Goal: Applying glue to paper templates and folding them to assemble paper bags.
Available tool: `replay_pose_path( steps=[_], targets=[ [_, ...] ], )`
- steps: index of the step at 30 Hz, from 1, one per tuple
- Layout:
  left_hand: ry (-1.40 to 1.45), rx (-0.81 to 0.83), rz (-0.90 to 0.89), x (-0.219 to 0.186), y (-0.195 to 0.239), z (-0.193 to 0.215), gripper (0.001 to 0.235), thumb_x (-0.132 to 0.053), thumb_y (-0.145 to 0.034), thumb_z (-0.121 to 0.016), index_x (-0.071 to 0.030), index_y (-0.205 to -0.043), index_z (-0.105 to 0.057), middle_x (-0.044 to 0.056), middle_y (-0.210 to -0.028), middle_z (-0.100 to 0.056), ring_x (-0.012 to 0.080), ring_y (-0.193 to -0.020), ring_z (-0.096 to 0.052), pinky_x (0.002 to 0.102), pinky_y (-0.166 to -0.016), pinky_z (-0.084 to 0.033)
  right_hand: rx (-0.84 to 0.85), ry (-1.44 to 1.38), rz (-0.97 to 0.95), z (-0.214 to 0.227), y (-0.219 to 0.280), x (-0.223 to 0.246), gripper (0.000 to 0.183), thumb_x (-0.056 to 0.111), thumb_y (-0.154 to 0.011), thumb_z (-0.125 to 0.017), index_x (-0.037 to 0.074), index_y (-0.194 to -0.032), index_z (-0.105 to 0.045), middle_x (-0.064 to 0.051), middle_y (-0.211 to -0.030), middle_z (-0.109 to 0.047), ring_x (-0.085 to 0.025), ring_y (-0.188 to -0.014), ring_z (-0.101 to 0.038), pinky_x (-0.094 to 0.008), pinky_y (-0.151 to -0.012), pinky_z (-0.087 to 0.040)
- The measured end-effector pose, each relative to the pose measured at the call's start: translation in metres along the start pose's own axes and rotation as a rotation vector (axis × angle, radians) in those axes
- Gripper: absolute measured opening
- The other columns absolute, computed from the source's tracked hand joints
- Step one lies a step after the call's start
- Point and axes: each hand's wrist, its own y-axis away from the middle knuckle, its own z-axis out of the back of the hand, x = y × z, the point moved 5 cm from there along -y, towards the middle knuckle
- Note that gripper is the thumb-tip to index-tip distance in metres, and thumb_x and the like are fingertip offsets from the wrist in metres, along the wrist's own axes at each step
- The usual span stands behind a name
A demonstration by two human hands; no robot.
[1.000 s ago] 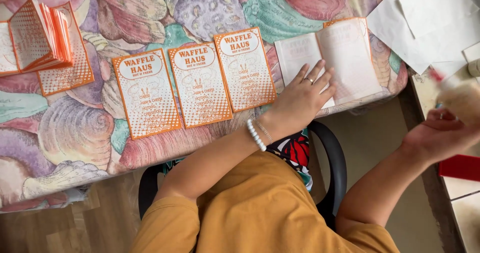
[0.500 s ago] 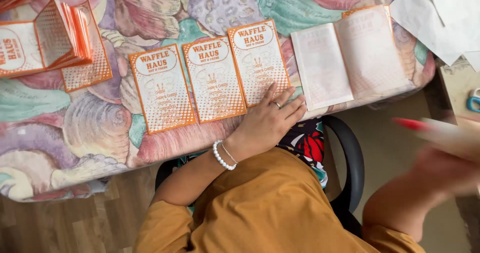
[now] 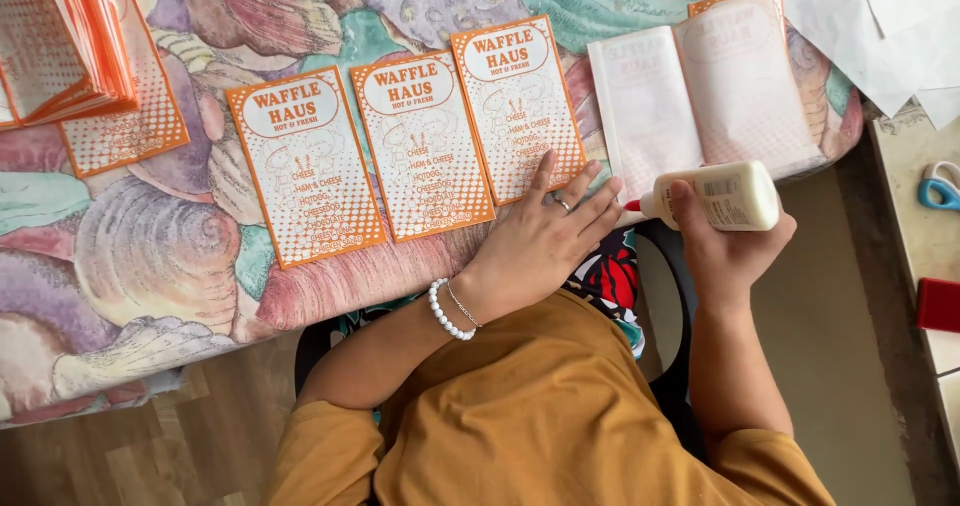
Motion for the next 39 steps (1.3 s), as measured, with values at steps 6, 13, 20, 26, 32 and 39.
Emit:
replay_pose_path(
  steps=[6,13,20,26,32,39],
  targets=[
    [0.008,0.023,0.000,0.001,0.000,0.000,0.045,-0.025,-0.105,-0.041,-0.016,-0.148,-0.052,0.006,-0.162,-0.044,0.0334,-0.150,-0.037,0.070,-0.121,-0.021,-0.055,0.029,0.097,0.006,-0.001,-0.009,0.046,0.017,-0.092,-0.097,-0.002,-0.079,-0.057,-0.004,-0.082,-0.058,-0.014,-0.079,-0.058,-0.031,-0.064,-0.052],
    [0.018,0.034,0.030,0.002,0.000,-0.001,0.051,-0.027,-0.106,-0.041,-0.016,-0.155,-0.045,0.004,-0.163,-0.043,0.0333,-0.152,-0.034,0.070,-0.123,-0.017,-0.125,-0.051,0.194,0.013,0.010,-0.030,0.047,0.006,-0.093,-0.091,-0.002,-0.099,-0.045,-0.018,-0.100,-0.057,-0.028,-0.091,-0.062,-0.045,-0.076,-0.060],
    [0.052,0.022,0.044,0.003,-0.001,0.002,0.051,-0.026,-0.106,-0.042,-0.016,-0.156,-0.045,0.004,-0.161,-0.046,0.0342,-0.151,-0.036,0.072,-0.122,-0.019,-0.063,-0.074,0.267,0.003,0.013,-0.020,0.053,0.002,-0.091,-0.088,-0.004,-0.106,-0.037,-0.026,-0.103,-0.062,-0.032,-0.092,-0.066,-0.045,-0.075,-0.061],
    [0.109,0.025,0.068,0.004,-0.002,0.000,0.049,-0.023,-0.104,-0.043,-0.016,-0.152,-0.050,0.002,-0.160,-0.047,0.0335,-0.152,-0.035,0.074,-0.121,-0.017,-0.183,-0.050,0.322,0.017,0.009,-0.035,0.064,-0.007,-0.094,-0.088,0.000,-0.117,-0.029,-0.027,-0.113,-0.050,-0.036,-0.101,-0.060,-0.054,-0.080,-0.061],
    [0.108,0.038,0.077,0.006,-0.003,0.004,0.053,-0.028,-0.102,-0.051,-0.019,-0.154,-0.048,0.001,-0.160,-0.047,0.0336,-0.150,-0.037,0.079,-0.118,-0.014,-0.107,-0.064,0.373,0.003,0.021,-0.033,0.066,-0.004,-0.090,-0.086,0.005,-0.114,-0.025,-0.026,-0.112,-0.051,-0.037,-0.098,-0.060,-0.052,-0.076,-0.061],
    [0.119,0.029,0.077,0.007,-0.004,0.005,0.050,-0.027,-0.103,-0.049,-0.016,-0.151,-0.051,0.001,-0.159,-0.047,0.0338,-0.149,-0.036,0.079,-0.118,-0.017,-0.301,-0.104,0.140,0.019,0.014,-0.043,0.061,0.002,-0.094,-0.091,0.003,-0.108,-0.032,-0.022,-0.114,-0.059,-0.027,-0.105,-0.062,-0.050,-0.091,-0.063]
  ],
)
